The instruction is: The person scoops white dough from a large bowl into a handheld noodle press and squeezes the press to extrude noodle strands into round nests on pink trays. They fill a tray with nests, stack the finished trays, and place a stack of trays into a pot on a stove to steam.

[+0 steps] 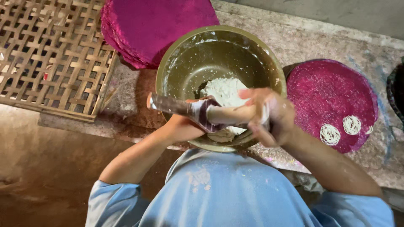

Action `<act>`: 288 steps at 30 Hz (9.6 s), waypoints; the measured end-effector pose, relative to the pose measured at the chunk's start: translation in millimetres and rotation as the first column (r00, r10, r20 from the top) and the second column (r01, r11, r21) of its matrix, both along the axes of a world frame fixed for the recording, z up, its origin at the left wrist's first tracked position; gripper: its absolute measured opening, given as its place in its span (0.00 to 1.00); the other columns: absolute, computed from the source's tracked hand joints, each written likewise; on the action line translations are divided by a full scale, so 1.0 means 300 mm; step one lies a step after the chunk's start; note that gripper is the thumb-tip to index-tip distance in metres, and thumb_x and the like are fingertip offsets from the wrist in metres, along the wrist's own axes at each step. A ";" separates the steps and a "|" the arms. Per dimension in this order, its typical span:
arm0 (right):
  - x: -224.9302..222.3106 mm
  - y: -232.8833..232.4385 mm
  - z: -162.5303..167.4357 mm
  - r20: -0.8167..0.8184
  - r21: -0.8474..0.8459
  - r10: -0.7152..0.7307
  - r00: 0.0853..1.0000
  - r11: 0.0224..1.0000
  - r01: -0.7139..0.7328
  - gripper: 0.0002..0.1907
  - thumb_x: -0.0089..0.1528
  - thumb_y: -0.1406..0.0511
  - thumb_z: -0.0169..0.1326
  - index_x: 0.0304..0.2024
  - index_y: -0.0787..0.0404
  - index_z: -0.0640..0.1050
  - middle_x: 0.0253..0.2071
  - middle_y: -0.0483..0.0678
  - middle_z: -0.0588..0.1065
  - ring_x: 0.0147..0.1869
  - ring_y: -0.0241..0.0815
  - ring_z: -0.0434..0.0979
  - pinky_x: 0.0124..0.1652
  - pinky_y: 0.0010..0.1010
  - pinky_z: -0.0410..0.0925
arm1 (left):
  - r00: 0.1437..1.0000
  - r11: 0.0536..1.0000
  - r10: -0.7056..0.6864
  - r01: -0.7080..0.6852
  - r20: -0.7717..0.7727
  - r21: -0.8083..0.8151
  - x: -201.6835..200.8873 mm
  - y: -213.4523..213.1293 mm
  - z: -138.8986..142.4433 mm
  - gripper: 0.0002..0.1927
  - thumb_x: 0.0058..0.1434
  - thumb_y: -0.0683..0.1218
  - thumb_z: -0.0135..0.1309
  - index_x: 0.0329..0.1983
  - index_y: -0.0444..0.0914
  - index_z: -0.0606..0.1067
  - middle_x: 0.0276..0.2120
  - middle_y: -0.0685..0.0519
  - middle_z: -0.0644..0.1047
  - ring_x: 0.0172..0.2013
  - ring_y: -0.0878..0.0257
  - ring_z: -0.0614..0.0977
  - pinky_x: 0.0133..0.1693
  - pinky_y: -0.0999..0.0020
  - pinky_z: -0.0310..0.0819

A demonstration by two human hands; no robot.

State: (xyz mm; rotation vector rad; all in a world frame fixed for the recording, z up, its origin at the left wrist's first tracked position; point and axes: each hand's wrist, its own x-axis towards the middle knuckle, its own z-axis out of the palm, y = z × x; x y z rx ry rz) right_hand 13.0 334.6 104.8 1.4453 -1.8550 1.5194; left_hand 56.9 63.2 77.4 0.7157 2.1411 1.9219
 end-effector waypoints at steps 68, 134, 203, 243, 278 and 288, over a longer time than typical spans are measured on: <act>-0.028 1.489 -0.225 0.689 0.721 -0.676 0.264 0.601 -0.344 0.40 0.63 0.37 0.31 0.35 0.64 0.78 0.29 0.51 0.79 0.33 0.42 0.81 0.37 0.34 0.76 | 0.914 -0.038 -0.396 -0.110 0.086 0.993 -0.438 1.501 -0.483 0.15 0.70 0.59 0.40 0.40 0.46 0.68 0.33 0.59 0.72 0.40 0.65 0.75 0.54 0.62 0.72; -0.237 1.671 -0.198 0.509 0.860 -0.801 0.316 0.485 -0.158 0.33 0.67 0.42 0.38 0.39 0.62 0.78 0.23 0.47 0.74 0.26 0.39 0.75 0.29 0.33 0.71 | 0.809 0.041 -0.430 -0.426 0.400 0.904 -0.679 1.780 -0.500 0.21 0.67 0.63 0.36 0.27 0.46 0.65 0.23 0.60 0.67 0.30 0.64 0.69 0.44 0.62 0.66; -0.369 1.911 -0.256 0.422 0.825 -0.822 0.383 0.523 0.213 0.35 0.70 0.43 0.43 0.49 0.69 0.78 0.25 0.50 0.72 0.30 0.42 0.72 0.33 0.38 0.67 | 0.767 0.116 -0.487 -0.417 0.417 0.902 -1.009 2.104 -0.476 0.26 0.67 0.67 0.39 0.22 0.46 0.62 0.17 0.61 0.60 0.20 0.66 0.61 0.37 0.63 0.62; -0.194 1.954 -0.245 0.284 0.419 -0.576 0.767 0.794 0.441 0.20 0.68 0.58 0.59 0.52 0.70 0.75 0.44 0.49 0.78 0.46 0.40 0.74 0.44 0.38 0.69 | 0.816 0.684 -0.227 -0.255 -0.532 -0.684 -0.641 1.833 -0.228 0.29 0.61 0.54 0.56 0.62 0.41 0.63 0.45 0.43 0.78 0.42 0.47 0.82 0.44 0.49 0.77; -0.156 0.193 0.188 -0.709 0.316 -0.221 0.669 0.749 0.582 0.21 0.59 0.67 0.61 0.55 0.54 0.76 0.48 0.53 0.76 0.50 0.48 0.80 0.46 0.40 0.76 | 0.793 0.932 -0.166 -0.067 0.586 0.356 0.032 0.060 -0.252 0.13 0.64 0.48 0.57 0.46 0.35 0.73 0.38 0.49 0.79 0.37 0.61 0.80 0.42 0.62 0.77; 0.027 -0.124 0.105 -0.028 0.196 -0.360 0.933 0.913 0.358 0.17 0.62 0.73 0.64 0.54 0.65 0.79 0.50 0.52 0.77 0.52 0.43 0.79 0.50 0.31 0.75 | 0.729 0.725 0.677 -0.684 0.098 0.080 0.010 0.084 -0.172 0.13 0.61 0.36 0.58 0.48 0.35 0.73 0.33 0.55 0.76 0.33 0.66 0.76 0.34 0.70 0.72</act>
